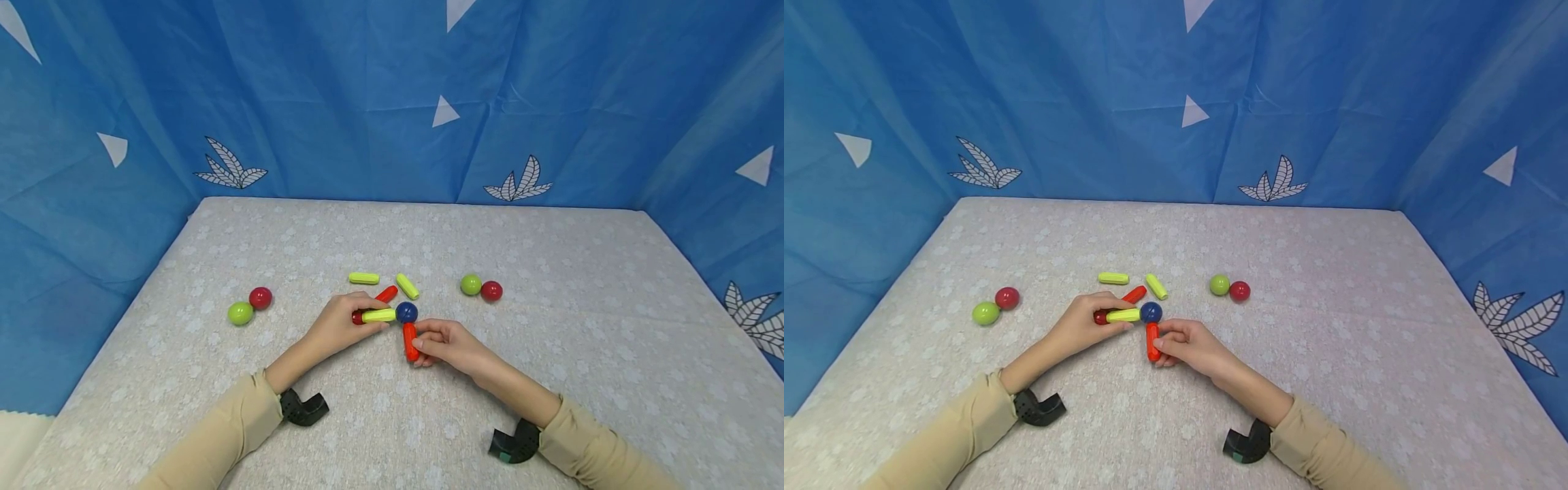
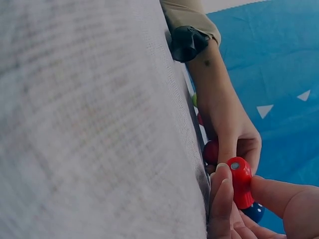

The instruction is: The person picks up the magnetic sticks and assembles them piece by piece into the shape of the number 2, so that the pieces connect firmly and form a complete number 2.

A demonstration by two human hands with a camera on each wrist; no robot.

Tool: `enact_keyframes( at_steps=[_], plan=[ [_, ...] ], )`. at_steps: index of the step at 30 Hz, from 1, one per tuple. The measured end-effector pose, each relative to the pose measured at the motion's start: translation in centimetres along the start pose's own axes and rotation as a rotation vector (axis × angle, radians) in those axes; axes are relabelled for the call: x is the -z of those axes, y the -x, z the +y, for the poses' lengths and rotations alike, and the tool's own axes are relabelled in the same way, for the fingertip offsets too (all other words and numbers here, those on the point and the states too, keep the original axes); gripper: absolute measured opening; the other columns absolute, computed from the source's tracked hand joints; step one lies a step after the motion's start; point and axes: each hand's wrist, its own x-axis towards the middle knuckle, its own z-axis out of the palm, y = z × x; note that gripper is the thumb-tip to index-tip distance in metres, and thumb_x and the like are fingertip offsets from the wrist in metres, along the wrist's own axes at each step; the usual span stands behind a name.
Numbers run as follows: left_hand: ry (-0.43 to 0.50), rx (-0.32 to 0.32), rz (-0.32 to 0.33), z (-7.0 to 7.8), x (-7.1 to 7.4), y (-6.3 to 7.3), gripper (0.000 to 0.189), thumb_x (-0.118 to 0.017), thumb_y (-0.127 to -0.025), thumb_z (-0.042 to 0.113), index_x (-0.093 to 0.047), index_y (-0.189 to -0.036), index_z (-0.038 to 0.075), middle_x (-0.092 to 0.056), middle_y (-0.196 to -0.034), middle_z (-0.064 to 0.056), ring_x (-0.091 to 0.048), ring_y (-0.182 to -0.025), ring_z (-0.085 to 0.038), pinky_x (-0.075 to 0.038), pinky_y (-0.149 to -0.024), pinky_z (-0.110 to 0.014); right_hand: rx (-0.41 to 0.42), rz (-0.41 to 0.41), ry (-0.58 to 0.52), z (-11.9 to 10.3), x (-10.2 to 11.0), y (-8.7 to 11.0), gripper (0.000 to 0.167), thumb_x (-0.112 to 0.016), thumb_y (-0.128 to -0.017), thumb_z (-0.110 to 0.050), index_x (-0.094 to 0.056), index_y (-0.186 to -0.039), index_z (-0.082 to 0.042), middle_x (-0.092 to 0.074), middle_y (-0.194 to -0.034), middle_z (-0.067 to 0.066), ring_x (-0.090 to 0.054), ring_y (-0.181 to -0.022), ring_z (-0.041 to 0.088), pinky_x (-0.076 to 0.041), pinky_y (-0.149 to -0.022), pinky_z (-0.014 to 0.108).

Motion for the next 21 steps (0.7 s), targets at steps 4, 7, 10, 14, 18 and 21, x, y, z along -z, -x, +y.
enact_keyframes(
  at_steps=[4, 7, 10, 14, 18, 21],
  plan=[
    [-0.065, 0.006, -0.009, -0.02, -0.03, 0.01, 0.024, -0.079, -0.077, 0.018, -0.072, -0.099, 0.010, -0.061, -0.085, 0.005, -0.051, -0.069, -0.008, -0.044, -0.061, -0.026, 0.012, 0.000, -0.006, -0.07, 0.00, 0.05, 0.041, -0.057, -0.094, -0.010, -0.042, -0.125, 0.012, -0.066, -0.090, 0.012, -0.066, -0.076, 0.021, -0.052, -0.071, 0.029],
    [-0.098, 0.014, -0.013, -0.08, -0.08, 0.02, 0.023, -0.079, -0.077, 0.017, -0.072, -0.098, 0.010, -0.059, -0.085, 0.005, -0.050, -0.068, -0.008, -0.043, -0.059, -0.025, 0.014, -0.006, -0.026, -0.01, 0.03, 0.07, 0.038, -0.057, -0.094, -0.008, -0.041, -0.122, 0.011, -0.065, -0.090, 0.013, -0.067, -0.078, 0.023, -0.053, -0.072, 0.031],
    [-0.113, 0.019, -0.013, -0.11, -0.12, 0.04, 0.023, -0.078, -0.078, 0.017, -0.072, -0.099, 0.011, -0.058, -0.084, 0.006, -0.048, -0.067, -0.008, -0.042, -0.058, -0.025, 0.008, -0.009, -0.038, 0.11, 0.05, 0.02, 0.036, -0.056, -0.094, -0.007, -0.042, -0.121, 0.011, -0.065, -0.090, 0.013, -0.067, -0.080, 0.025, -0.053, -0.072, 0.032],
    [-0.120, 0.021, -0.009, -0.10, -0.11, 0.06, 0.023, -0.078, -0.078, 0.016, -0.072, -0.100, 0.011, -0.058, -0.083, 0.007, -0.047, -0.067, -0.008, -0.042, -0.058, -0.025, 0.003, -0.009, -0.040, 0.12, 0.03, 0.02, 0.035, -0.056, -0.094, -0.007, -0.044, -0.121, 0.011, -0.064, -0.088, 0.013, -0.067, -0.081, 0.025, -0.053, -0.073, 0.032],
    [-0.119, 0.021, -0.006, -0.10, -0.05, 0.07, 0.023, -0.078, -0.078, 0.016, -0.072, -0.100, 0.011, -0.058, -0.084, 0.006, -0.047, -0.066, -0.008, -0.042, -0.057, -0.025, 0.003, -0.009, -0.037, 0.02, -0.01, 0.04, 0.035, -0.056, -0.094, -0.006, -0.044, -0.121, 0.011, -0.064, -0.088, 0.013, -0.066, -0.081, 0.026, -0.053, -0.074, 0.033],
    [-0.116, 0.022, -0.008, -0.09, 0.00, 0.07, 0.023, -0.078, -0.078, 0.016, -0.072, -0.100, 0.011, -0.059, -0.085, 0.006, -0.048, -0.067, -0.008, -0.042, -0.058, -0.025, 0.004, -0.009, -0.034, -0.03, -0.03, 0.01, 0.035, -0.056, -0.094, -0.006, -0.044, -0.122, 0.012, -0.064, -0.089, 0.013, -0.066, -0.082, 0.026, -0.053, -0.074, 0.034]
  ],
)
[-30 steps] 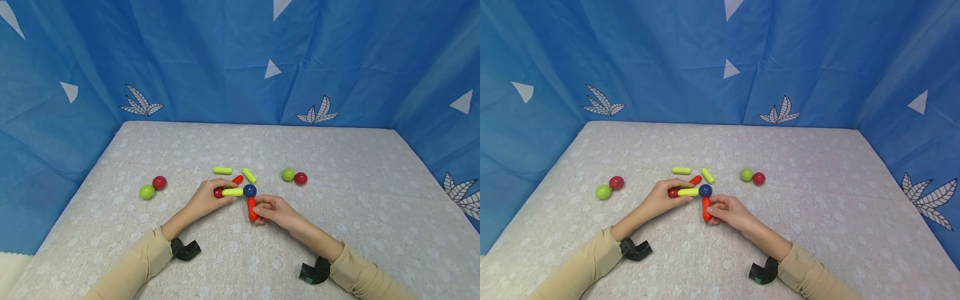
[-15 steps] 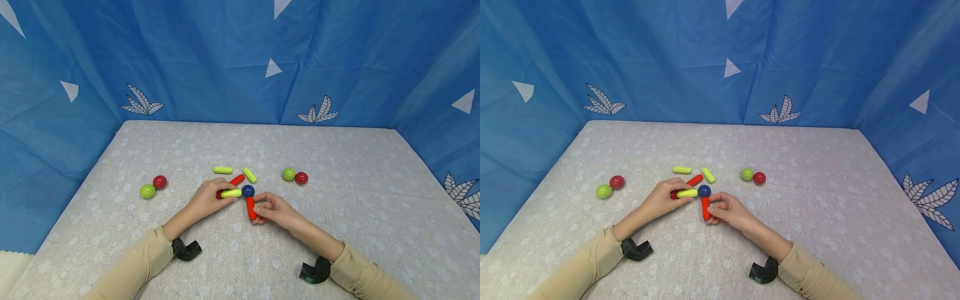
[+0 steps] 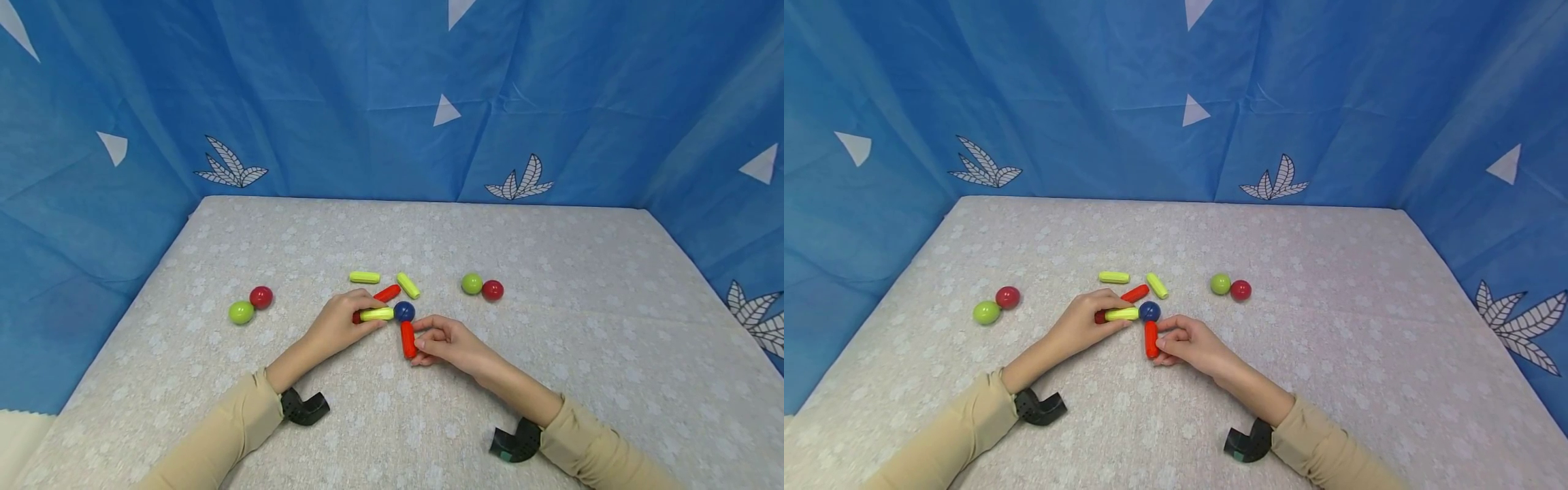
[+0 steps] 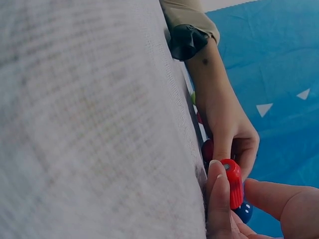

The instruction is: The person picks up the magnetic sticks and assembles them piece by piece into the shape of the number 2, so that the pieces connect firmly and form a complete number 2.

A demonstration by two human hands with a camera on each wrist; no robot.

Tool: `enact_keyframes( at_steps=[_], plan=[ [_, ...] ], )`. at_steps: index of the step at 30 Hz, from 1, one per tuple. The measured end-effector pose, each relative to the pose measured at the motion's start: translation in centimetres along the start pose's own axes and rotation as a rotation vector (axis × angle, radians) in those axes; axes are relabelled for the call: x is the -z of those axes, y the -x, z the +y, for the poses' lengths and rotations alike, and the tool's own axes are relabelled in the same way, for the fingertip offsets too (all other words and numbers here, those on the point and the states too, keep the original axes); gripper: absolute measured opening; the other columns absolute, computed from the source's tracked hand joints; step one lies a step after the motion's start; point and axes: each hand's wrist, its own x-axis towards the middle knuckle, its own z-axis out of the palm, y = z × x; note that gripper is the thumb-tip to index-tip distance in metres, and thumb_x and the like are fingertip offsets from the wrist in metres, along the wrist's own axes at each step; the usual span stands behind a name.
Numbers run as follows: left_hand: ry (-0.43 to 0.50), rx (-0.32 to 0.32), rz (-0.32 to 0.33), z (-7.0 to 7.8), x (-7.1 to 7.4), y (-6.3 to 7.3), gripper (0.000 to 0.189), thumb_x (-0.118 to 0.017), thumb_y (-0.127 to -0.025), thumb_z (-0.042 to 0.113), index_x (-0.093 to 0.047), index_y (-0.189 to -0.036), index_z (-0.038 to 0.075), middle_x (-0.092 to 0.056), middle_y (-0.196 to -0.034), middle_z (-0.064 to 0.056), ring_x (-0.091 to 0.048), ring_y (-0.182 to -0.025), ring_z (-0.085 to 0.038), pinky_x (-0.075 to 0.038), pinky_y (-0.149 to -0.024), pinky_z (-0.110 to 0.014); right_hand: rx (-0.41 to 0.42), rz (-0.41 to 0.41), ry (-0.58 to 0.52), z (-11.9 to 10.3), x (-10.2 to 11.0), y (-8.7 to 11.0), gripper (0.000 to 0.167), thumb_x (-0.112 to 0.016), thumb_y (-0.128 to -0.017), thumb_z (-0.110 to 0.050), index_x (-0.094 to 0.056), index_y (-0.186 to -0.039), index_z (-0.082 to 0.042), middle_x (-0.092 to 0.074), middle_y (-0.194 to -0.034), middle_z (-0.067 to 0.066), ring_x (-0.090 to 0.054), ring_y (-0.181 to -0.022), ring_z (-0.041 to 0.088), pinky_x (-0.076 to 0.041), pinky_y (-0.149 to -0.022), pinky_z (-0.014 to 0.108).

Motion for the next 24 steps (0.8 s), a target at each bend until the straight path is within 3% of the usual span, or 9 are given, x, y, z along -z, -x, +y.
enact_keyframes(
  at_steps=[14, 19, 24],
  plan=[
    [-0.043, -0.001, -0.008, 0.26, 0.16, -0.03, 0.022, -0.077, -0.079, 0.017, -0.072, -0.100, 0.012, -0.058, -0.083, 0.007, -0.047, -0.067, -0.008, -0.042, -0.059, -0.026, 0.007, -0.052, -0.001, 0.07, 0.65, 0.04, 0.037, -0.053, -0.095, -0.005, -0.044, -0.125, 0.015, -0.065, -0.092, 0.015, -0.066, -0.083, 0.024, -0.052, -0.075, 0.033],
    [-0.115, -0.022, -0.005, 0.42, 0.15, -0.01, 0.027, -0.079, -0.078, 0.022, -0.072, -0.102, 0.012, -0.059, -0.086, 0.006, -0.048, -0.070, -0.008, -0.043, -0.061, -0.026, 0.012, -0.066, -0.008, -0.04, 0.66, 0.09, 0.038, -0.052, -0.096, -0.007, -0.044, -0.126, 0.015, -0.065, -0.096, 0.016, -0.066, -0.084, 0.025, -0.052, -0.077, 0.034],
    [-0.228, -0.071, -0.033, 0.99, 0.12, -0.10, 0.040, -0.079, -0.074, 0.036, -0.071, -0.105, 0.012, -0.063, -0.094, 0.002, -0.056, -0.082, -0.012, -0.047, -0.071, -0.031, 0.018, -0.074, -0.001, -0.13, 0.62, 0.13, 0.036, -0.051, -0.097, -0.006, -0.045, -0.126, 0.015, -0.065, -0.098, 0.017, -0.066, -0.084, 0.025, -0.052, -0.076, 0.033]
  ],
)
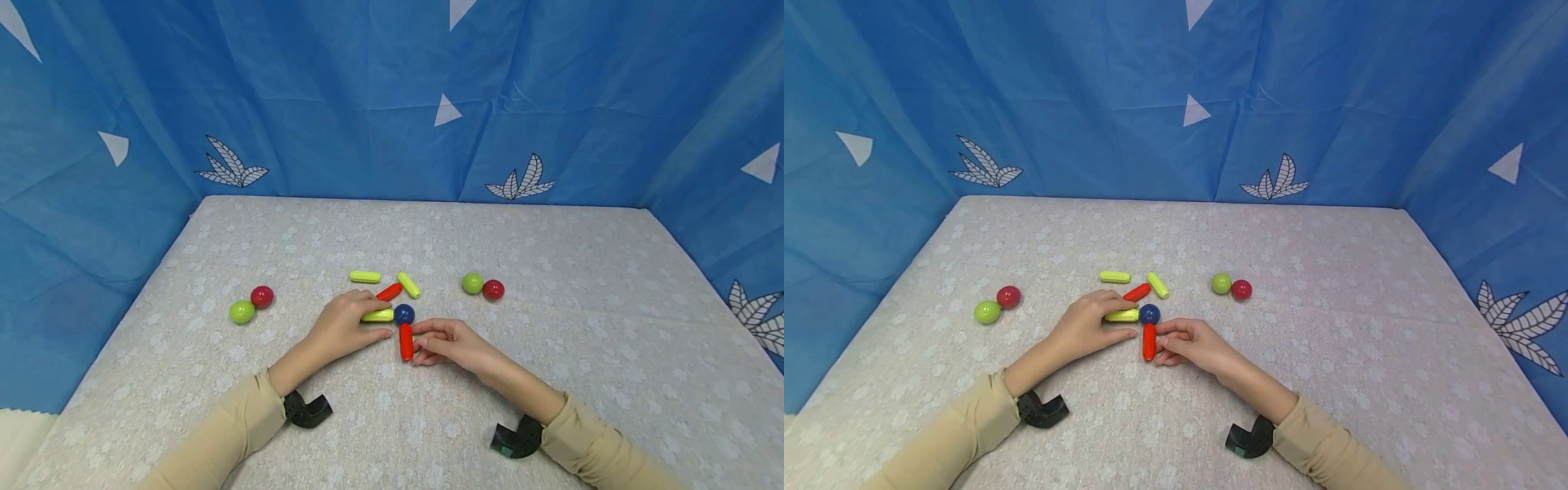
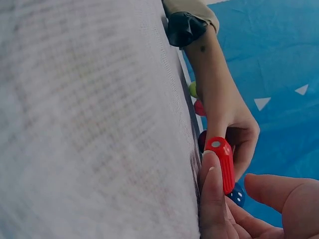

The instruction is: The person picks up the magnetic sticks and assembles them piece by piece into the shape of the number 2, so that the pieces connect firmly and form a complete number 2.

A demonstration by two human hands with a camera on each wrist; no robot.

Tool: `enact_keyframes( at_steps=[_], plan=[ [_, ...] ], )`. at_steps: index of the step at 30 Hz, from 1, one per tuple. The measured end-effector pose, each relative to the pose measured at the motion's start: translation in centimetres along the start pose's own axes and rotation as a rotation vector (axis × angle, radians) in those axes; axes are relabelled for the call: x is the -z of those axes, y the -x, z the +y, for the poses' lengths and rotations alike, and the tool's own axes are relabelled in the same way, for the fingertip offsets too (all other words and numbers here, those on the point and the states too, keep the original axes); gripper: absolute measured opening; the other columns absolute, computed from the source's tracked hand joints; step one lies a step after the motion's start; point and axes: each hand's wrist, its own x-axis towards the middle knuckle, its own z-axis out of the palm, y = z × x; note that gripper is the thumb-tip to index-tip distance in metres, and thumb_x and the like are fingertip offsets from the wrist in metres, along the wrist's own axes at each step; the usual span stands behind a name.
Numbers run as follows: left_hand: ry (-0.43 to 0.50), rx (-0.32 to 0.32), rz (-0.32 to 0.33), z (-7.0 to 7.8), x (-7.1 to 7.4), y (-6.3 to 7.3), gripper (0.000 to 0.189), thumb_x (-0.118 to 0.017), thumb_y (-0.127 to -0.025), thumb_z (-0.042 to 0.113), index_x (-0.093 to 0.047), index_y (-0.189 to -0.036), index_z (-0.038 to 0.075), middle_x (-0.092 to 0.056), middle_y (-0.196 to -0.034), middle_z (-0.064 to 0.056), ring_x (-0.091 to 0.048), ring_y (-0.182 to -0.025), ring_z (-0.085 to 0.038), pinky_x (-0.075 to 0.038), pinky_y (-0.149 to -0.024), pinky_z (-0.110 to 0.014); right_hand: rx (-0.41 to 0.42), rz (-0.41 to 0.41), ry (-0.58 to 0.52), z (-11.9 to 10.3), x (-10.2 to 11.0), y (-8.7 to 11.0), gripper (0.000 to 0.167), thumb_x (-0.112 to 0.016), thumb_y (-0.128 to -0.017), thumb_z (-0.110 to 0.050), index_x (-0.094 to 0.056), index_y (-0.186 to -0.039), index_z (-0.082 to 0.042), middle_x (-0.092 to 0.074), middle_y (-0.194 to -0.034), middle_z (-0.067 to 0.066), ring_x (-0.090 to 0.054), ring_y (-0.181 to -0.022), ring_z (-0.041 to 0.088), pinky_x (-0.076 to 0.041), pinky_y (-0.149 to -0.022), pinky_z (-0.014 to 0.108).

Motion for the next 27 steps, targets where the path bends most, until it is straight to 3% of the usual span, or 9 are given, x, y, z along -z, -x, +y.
enact_keyframes(
  at_steps=[6, 14, 27],
  plan=[
    [-0.088, -0.068, -0.016, 0.59, 0.00, -0.08, 0.045, -0.078, -0.074, 0.043, -0.071, -0.107, 0.014, -0.065, -0.097, 0.002, -0.059, -0.090, -0.016, -0.046, -0.077, -0.038, 0.000, 0.002, 0.007, -0.13, -0.13, 0.13, 0.035, -0.049, -0.097, -0.006, -0.046, -0.125, 0.015, -0.064, -0.098, 0.018, -0.066, -0.084, 0.026, -0.052, -0.075, 0.032],
    [-0.131, -0.077, -0.024, 0.94, -0.13, -0.04, 0.045, -0.077, -0.074, 0.042, -0.070, -0.110, 0.015, -0.064, -0.097, 0.002, -0.058, -0.091, -0.017, -0.044, -0.082, -0.039, -0.009, 0.006, 0.027, -0.07, -0.09, 0.10, 0.035, -0.049, -0.097, -0.006, -0.047, -0.124, 0.015, -0.065, -0.098, 0.016, -0.066, -0.082, 0.024, -0.052, -0.073, 0.031],
    [-0.119, -0.078, 0.042, 0.91, -0.45, -0.24, 0.028, -0.076, -0.078, 0.035, -0.074, -0.099, 0.016, -0.063, -0.084, 0.005, -0.056, -0.075, -0.011, -0.045, -0.069, -0.033, 0.000, -0.013, 0.037, -0.11, 0.28, -0.06, 0.032, -0.050, -0.097, -0.006, -0.050, -0.121, 0.015, -0.064, -0.096, 0.017, -0.065, -0.080, 0.021, -0.053, -0.073, 0.032]
  ],
)
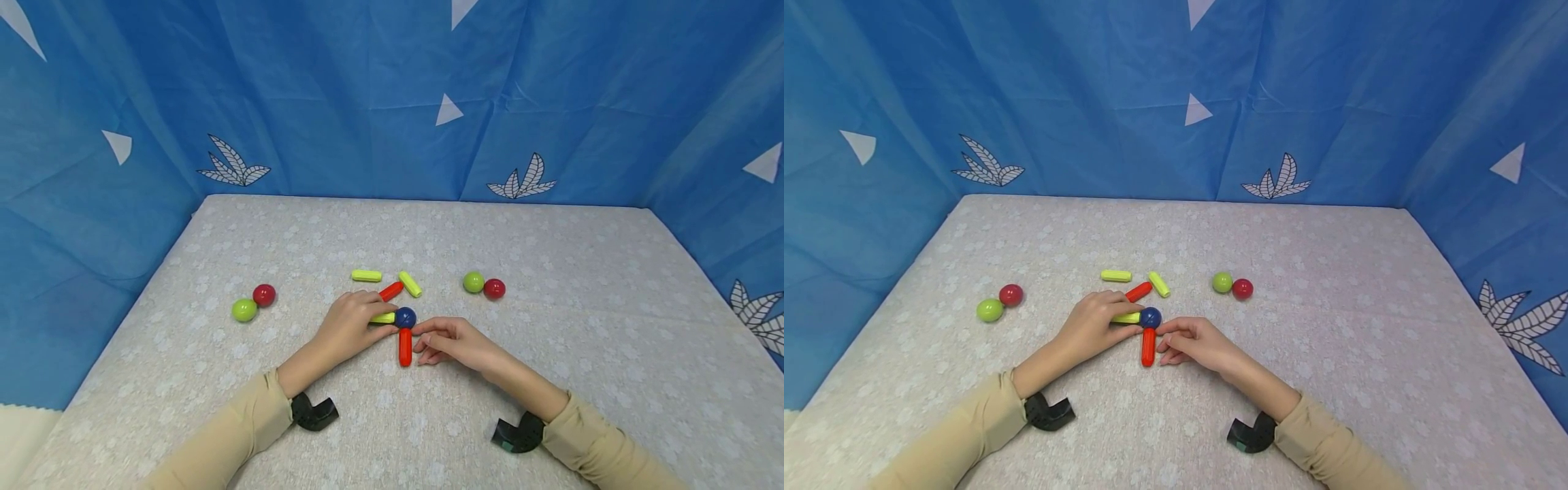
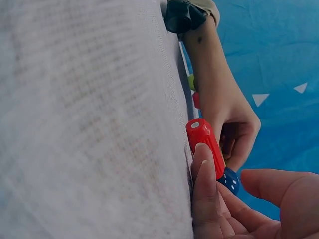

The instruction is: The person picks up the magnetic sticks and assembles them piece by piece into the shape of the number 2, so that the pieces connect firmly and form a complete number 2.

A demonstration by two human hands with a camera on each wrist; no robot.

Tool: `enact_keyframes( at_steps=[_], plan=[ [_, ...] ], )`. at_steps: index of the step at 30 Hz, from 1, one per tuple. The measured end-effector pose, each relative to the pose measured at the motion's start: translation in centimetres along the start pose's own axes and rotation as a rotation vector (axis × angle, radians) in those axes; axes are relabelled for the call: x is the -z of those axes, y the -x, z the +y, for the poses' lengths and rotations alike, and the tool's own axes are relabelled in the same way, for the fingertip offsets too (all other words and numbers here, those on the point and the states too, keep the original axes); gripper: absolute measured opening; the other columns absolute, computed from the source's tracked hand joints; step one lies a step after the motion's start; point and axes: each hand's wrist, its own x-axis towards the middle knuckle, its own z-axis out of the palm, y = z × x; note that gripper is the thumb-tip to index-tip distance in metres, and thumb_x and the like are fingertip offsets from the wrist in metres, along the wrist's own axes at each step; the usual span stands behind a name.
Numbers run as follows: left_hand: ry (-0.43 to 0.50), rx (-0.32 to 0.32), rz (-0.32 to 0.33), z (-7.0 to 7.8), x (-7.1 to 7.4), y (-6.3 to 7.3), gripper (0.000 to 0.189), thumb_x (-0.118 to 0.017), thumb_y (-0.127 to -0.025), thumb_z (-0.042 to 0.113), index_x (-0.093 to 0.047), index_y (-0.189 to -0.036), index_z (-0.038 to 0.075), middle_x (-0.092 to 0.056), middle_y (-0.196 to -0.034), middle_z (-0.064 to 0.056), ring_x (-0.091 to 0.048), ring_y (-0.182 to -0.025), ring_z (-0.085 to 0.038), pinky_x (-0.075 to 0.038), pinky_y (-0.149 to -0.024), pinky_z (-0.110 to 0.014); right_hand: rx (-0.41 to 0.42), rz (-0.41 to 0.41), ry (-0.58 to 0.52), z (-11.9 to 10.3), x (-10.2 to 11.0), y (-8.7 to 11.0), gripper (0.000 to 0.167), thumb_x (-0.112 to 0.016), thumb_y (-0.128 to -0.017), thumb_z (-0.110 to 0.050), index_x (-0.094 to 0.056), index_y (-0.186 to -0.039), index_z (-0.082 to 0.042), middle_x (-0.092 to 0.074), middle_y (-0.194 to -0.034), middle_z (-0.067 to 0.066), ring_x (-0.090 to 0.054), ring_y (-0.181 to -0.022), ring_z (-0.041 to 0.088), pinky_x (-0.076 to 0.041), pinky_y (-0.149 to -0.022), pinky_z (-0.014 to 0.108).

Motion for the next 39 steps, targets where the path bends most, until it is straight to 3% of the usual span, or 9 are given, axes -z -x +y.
enact_keyframes(
  at_steps=[11, 18, 22, 27, 32, 35, 39],
  plan=[
    [-0.013, -0.007, 0.012, 0.0, 0.0, 0.0, 0.028, -0.076, -0.078, 0.037, -0.075, -0.096, 0.015, -0.063, -0.083, 0.005, -0.055, -0.072, -0.010, -0.045, -0.068, -0.032, -0.028, 0.013, 0.001, -0.3, -0.2, 0.0, 0.033, -0.050, -0.097, -0.007, -0.050, -0.121, 0.015, -0.064, -0.096, 0.017, -0.065, -0.078, 0.019, -0.053, -0.071, 0.031],
    [-0.002, 0.007, 0.018, 0.0, 0.0, 0.0, 0.027, -0.076, -0.077, 0.039, -0.075, -0.093, 0.017, -0.062, -0.081, 0.007, -0.054, -0.071, -0.008, -0.044, -0.066, -0.030, 0.022, 0.010, 0.066, -0.9, 0.7, 0.4, 0.033, -0.050, -0.097, -0.008, -0.051, -0.122, 0.013, -0.064, -0.098, 0.018, -0.065, -0.080, 0.024, -0.053, -0.072, 0.033],
    [0.004, 0.020, 0.014, -0.1, -0.1, -0.1, 0.028, -0.076, -0.077, 0.039, -0.075, -0.094, 0.018, -0.063, -0.083, 0.007, -0.056, -0.074, -0.009, -0.045, -0.067, -0.031, 0.089, 0.083, 0.159, -2.4, 2.6, 1.1, 0.033, -0.050, -0.098, -0.009, -0.052, -0.122, 0.012, -0.063, -0.100, 0.024, -0.064, -0.080, 0.024, -0.053, -0.073, 0.034],
    [0.023, 0.021, 0.009, -0.1, -0.1, -0.1, 0.028, -0.076, -0.077, 0.038, -0.075, -0.095, 0.017, -0.063, -0.084, 0.006, -0.057, -0.075, -0.009, -0.046, -0.067, -0.031, 0.153, 0.288, 0.330, -4.1, 5.6, 2.5, 0.033, -0.050, -0.098, -0.013, -0.054, -0.123, 0.008, -0.061, -0.101, 0.024, -0.061, -0.083, 0.028, -0.052, -0.070, 0.035],
    [0.053, 0.037, -0.003, -0.2, -0.1, -0.1, 0.024, -0.077, -0.076, 0.037, -0.075, -0.091, 0.019, -0.063, -0.083, 0.008, -0.056, -0.073, -0.008, -0.045, -0.066, -0.030, 0.139, 0.478, 0.606, -4.4, 8.2, 3.5, 0.033, -0.055, -0.096, -0.018, -0.057, -0.123, 0.001, -0.060, -0.110, 0.020, -0.055, -0.092, 0.032, -0.048, -0.067, 0.037],
    [0.059, 0.050, -0.015, -0.2, -0.1, -0.2, 0.023, -0.077, -0.076, 0.038, -0.075, -0.090, 0.020, -0.062, -0.082, 0.009, -0.055, -0.072, -0.007, -0.044, -0.065, -0.029, 0.098, 0.502, 0.755, -4.0, 9.2, 3.6, 0.036, -0.060, -0.093, -0.017, -0.056, -0.124, 0.001, -0.055, -0.117, 0.020, -0.052, -0.093, 0.031, -0.046, -0.065, 0.035],
    [0.057, 0.054, -0.028, -0.4, 0.1, -0.2, 0.023, -0.077, -0.076, 0.037, -0.075, -0.090, 0.020, -0.062, -0.081, 0.009, -0.054, -0.072, -0.007, -0.044, -0.064, -0.028, 0.069, 0.447, 0.820, -3.0, 9.9, 3.3, 0.041, -0.065, -0.089, -0.012, -0.054, -0.125, 0.006, -0.053, -0.118, 0.023, -0.052, -0.088, 0.031, -0.046, -0.063, 0.034]
  ],
)
